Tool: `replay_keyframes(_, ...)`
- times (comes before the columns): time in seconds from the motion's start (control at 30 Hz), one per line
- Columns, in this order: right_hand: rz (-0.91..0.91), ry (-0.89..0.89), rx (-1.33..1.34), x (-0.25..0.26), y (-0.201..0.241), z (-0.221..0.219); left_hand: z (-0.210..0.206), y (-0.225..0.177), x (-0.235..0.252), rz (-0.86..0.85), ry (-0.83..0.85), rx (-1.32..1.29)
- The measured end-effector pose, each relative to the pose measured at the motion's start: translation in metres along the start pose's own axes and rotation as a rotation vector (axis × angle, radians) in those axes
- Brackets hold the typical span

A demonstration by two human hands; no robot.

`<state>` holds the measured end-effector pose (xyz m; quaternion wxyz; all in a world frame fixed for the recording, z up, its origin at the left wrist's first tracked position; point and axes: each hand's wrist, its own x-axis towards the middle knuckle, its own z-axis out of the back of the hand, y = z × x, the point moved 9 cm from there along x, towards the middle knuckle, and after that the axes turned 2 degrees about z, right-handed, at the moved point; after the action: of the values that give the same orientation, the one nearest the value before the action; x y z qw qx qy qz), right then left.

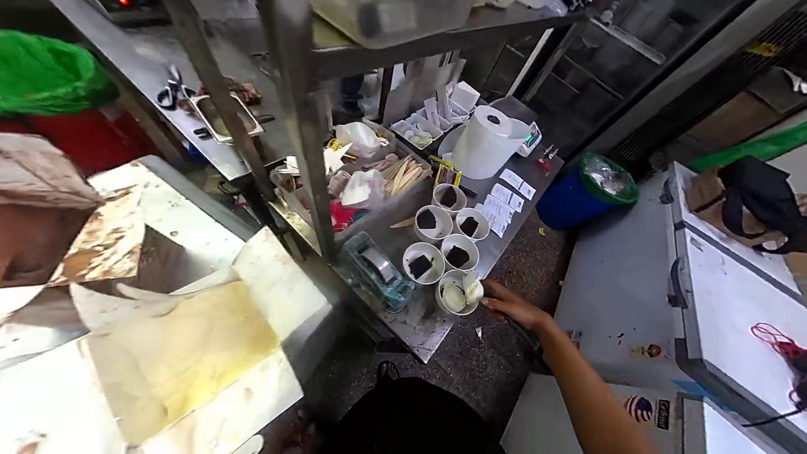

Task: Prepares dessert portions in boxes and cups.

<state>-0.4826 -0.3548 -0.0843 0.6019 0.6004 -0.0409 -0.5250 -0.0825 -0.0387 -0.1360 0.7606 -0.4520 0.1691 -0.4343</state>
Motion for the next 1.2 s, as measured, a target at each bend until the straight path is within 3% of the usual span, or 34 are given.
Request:
replay_keyframes(0.1,0.013,0.007,-0.084,0.012,-0.006,0.014,-0.067,-0.034,0.020,-0.204,0.232,0.043)
replay_keyframes(0.2,0.094,0.009,-0.314,0.026,0.010,0.025,-0.129,-0.114,0.043,-0.573,0.231,0.065)
replay_keyframes(0.3,0.205,0.031,-0.616,0.039,0.031,0.029,-0.192,-0.194,0.062,-0.811,0.360,0.114)
replay_keyframes(0.4,0.230,0.057,-0.797,0.047,0.043,0.025,-0.249,-0.243,0.087,-0.839,0.555,0.243)
replay_keyframes(0.5,0.237,0.074,-0.842,0.051,0.046,0.026,-0.293,-0.254,0.107,-0.788,0.772,0.442)
replay_keyframes(0.6,0.280,0.071,-0.856,0.055,0.047,0.027,-0.306,-0.250,0.116,-0.735,0.814,0.531)
replay_keyframes(0.73,0.357,0.039,-0.794,0.057,0.042,0.028,-0.298,-0.252,0.117,-0.790,0.668,0.485)
replay_keyframes(0.83,0.375,0.014,-0.721,0.055,0.033,0.031,-0.298,-0.255,0.117,-0.824,0.659,0.496)
replay_keyframes(1.0,0.367,-0.032,-0.504,0.056,0.014,0.033,-0.298,-0.255,0.116,-0.839,0.676,0.482)
replay_keyframes(1.2,0.279,-0.117,-0.196,0.058,-0.009,0.032,-0.294,-0.252,0.123,-0.737,0.700,0.541)
